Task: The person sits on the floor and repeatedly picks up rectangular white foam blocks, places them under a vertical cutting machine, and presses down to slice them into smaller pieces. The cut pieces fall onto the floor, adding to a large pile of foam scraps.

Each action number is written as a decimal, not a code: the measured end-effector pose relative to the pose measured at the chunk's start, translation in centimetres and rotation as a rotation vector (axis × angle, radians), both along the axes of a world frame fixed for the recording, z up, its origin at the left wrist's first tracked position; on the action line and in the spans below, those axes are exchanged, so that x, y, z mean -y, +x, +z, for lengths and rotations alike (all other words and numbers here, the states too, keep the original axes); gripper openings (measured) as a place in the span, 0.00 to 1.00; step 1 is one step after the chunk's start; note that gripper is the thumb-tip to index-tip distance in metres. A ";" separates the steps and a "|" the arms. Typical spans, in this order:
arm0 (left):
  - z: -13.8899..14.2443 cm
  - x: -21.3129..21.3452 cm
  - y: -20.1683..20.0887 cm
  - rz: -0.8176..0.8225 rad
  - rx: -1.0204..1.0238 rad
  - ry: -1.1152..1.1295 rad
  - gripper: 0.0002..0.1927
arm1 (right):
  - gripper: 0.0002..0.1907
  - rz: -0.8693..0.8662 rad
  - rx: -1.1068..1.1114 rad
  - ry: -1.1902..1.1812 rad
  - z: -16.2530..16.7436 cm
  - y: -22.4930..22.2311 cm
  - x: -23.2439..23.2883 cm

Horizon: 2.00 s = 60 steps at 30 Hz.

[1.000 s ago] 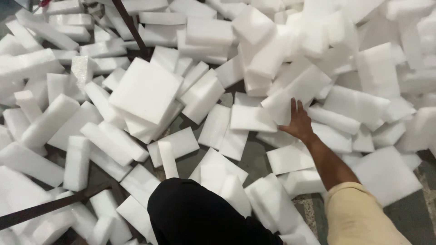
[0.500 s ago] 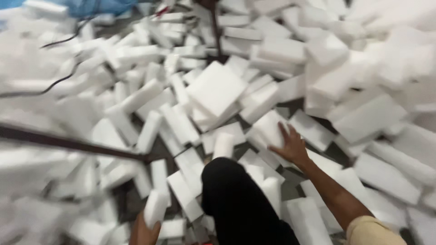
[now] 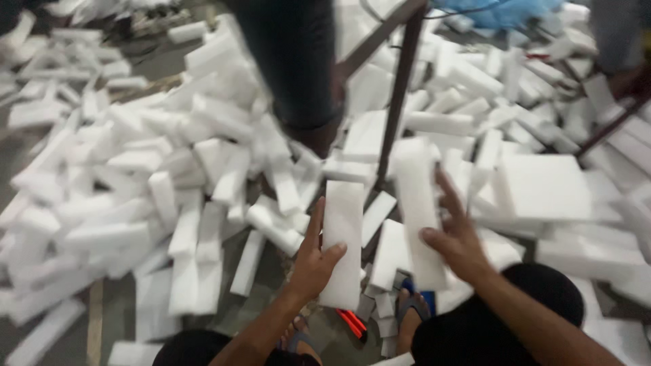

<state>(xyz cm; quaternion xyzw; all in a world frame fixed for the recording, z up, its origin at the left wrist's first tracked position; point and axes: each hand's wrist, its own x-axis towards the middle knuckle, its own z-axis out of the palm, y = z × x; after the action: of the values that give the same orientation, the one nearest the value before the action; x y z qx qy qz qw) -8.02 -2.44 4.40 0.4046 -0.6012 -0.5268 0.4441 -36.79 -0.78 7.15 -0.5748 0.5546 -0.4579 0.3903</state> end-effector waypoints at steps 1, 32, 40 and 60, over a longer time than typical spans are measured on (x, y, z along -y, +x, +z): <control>0.4 -0.4 0.7 0.044 -0.058 0.013 0.45 | 0.52 0.063 -0.055 0.038 -0.4 2.9 0.8; -4.0 1.8 1.4 0.197 -0.179 0.069 0.34 | 0.40 0.176 0.290 0.150 -8.0 11.5 3.2; -3.8 1.2 1.4 0.185 -0.171 0.087 0.35 | 0.40 0.128 0.241 0.205 -7.9 11.5 2.7; -2.7 1.4 2.5 0.033 -0.011 -0.085 0.41 | 0.59 0.197 0.319 0.135 -9.5 10.7 4.2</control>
<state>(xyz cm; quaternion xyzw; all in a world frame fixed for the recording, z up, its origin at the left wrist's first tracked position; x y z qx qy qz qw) -5.57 -3.79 1.75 0.3925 -0.6140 -0.4954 0.4728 -26.09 -5.02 -2.33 -0.5188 0.4562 -0.4645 0.5540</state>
